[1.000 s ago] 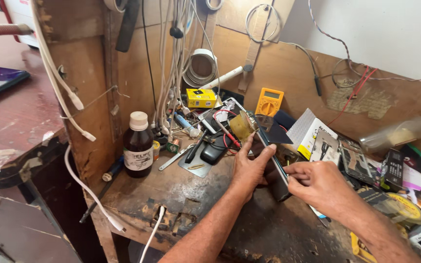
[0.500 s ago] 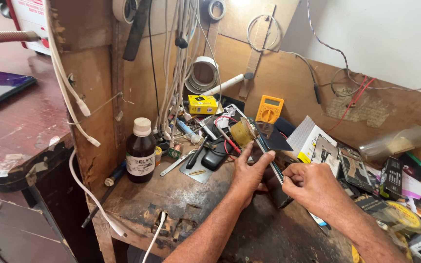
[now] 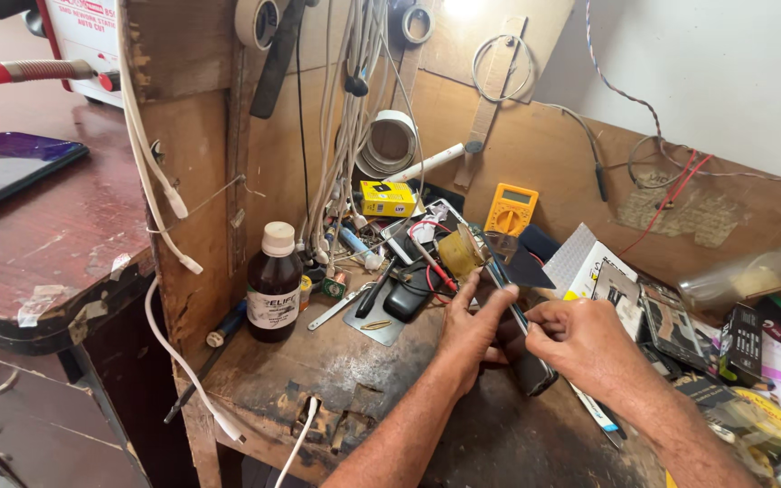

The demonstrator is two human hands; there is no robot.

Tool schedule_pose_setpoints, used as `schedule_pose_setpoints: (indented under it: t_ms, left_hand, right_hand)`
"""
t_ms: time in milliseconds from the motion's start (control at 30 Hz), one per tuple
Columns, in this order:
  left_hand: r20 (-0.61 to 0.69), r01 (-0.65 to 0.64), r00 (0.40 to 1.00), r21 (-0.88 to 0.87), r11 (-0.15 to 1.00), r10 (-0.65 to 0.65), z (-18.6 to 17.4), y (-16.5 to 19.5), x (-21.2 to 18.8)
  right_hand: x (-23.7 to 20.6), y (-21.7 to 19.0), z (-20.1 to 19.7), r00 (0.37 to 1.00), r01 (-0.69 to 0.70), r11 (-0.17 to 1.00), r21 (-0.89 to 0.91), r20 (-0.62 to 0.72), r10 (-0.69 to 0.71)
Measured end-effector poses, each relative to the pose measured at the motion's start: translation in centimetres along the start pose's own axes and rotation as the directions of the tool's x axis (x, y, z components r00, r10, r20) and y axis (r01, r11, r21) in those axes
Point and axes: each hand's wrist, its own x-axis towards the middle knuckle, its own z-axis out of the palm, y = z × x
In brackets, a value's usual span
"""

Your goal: The person uses a metal prying tool to separate the back cover of a smartphone and then removes the internal motherboard. The person works on a cluttered wooden workbench filled with various electronic components and tools.

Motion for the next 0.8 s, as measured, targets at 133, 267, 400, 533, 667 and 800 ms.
schedule_pose_setpoints:
  t_ms: [133,267,400,533,667,800]
  left_hand:
    - [0.024,0.038,0.999,-0.098,0.994,-0.035,0.0,0.3,0.2]
    - [0.034,0.018,0.999,-0.109,0.994,-0.015,-0.1,0.2,0.2]
    - [0.002,0.008,1.0,-0.067,0.998,-0.008,-0.1,0.1,0.1]
    - [0.018,0.002,1.0,-0.096,0.995,0.0,-0.2,-0.1,0.1]
    - [0.016,0.01,1.0,-0.1,0.995,-0.008,-0.1,-0.1,0.2]
    - [0.035,-0.005,0.999,-0.096,0.995,0.008,-0.1,-0.1,0.2]
  right_hand:
    - [-0.1,-0.4,-0.2,1.0,0.0,1.0,0.005,-0.001,0.0]
    - [0.2,-0.7,-0.1,1.0,0.018,0.999,-0.036,0.012,-0.017]
    - [0.5,-0.8,-0.1,0.999,0.05,0.998,-0.039,-0.006,-0.05]
    - [0.8,-0.8,0.2,0.999,0.03,0.998,-0.063,-0.02,-0.032]
    - [0.9,-0.4,0.2,0.999,0.036,0.998,-0.055,-0.027,-0.037]
    - [1.2,-0.1,0.4,0.999,0.024,0.998,-0.061,-0.035,-0.026]
